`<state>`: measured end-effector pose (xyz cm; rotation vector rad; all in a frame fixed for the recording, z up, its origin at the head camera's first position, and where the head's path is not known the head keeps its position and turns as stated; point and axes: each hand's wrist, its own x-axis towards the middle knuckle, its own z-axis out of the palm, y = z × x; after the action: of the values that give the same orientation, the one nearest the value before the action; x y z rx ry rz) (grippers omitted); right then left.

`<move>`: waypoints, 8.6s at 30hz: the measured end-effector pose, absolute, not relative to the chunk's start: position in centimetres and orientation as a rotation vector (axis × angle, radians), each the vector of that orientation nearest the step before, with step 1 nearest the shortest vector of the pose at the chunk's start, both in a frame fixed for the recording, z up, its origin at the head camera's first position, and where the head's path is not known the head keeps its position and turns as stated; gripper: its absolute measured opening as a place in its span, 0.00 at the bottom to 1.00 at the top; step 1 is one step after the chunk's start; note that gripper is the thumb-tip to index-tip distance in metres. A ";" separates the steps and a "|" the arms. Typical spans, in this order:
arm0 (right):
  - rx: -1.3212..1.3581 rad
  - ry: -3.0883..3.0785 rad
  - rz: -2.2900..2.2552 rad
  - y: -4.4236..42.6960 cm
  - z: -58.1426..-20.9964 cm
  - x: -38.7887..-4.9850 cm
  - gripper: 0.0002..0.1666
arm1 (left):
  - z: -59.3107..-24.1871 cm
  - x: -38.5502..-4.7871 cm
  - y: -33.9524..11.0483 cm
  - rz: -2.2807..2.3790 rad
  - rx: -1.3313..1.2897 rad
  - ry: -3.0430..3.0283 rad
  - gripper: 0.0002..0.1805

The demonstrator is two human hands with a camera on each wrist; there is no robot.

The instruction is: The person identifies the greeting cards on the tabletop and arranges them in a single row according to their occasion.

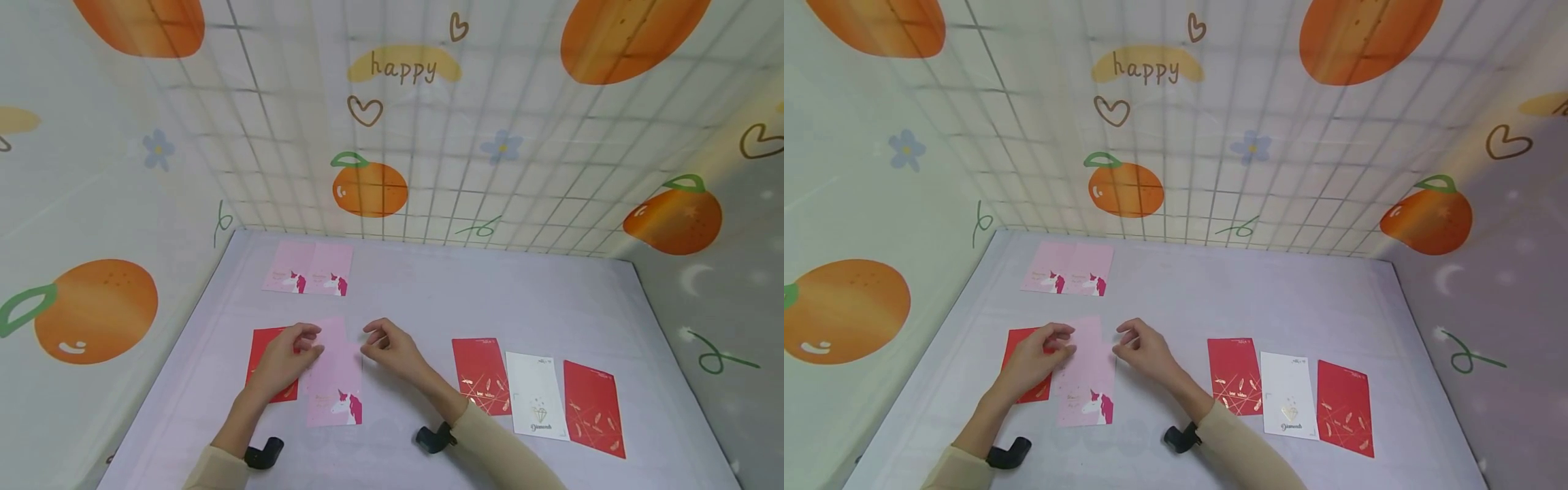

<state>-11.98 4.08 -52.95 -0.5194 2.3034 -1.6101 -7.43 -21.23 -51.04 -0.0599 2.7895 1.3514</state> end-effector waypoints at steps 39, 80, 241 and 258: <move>-0.656 2.411 -1.220 3.2 -53.8 -12.7 0.26 | -51.6 -8.0 -22.1 1.091 -0.038 2.725 0.27; -0.662 2.412 -1.294 3.4 -53.6 -12.3 0.06 | -52.0 -7.8 -22.2 1.279 0.041 2.591 0.19; -0.266 2.035 -2.059 10.1 -52.9 -9.3 0.16 | -51.1 -7.1 -15.6 1.744 -0.065 2.498 0.21; -0.273 2.235 -2.000 9.3 -52.7 -11.0 0.18 | -51.1 -8.9 -16.0 1.723 -0.006 2.562 0.17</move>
<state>-11.00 9.27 -52.71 -0.2732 2.2351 -1.9995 -8.89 -15.96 -51.12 -0.0062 2.5616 1.7232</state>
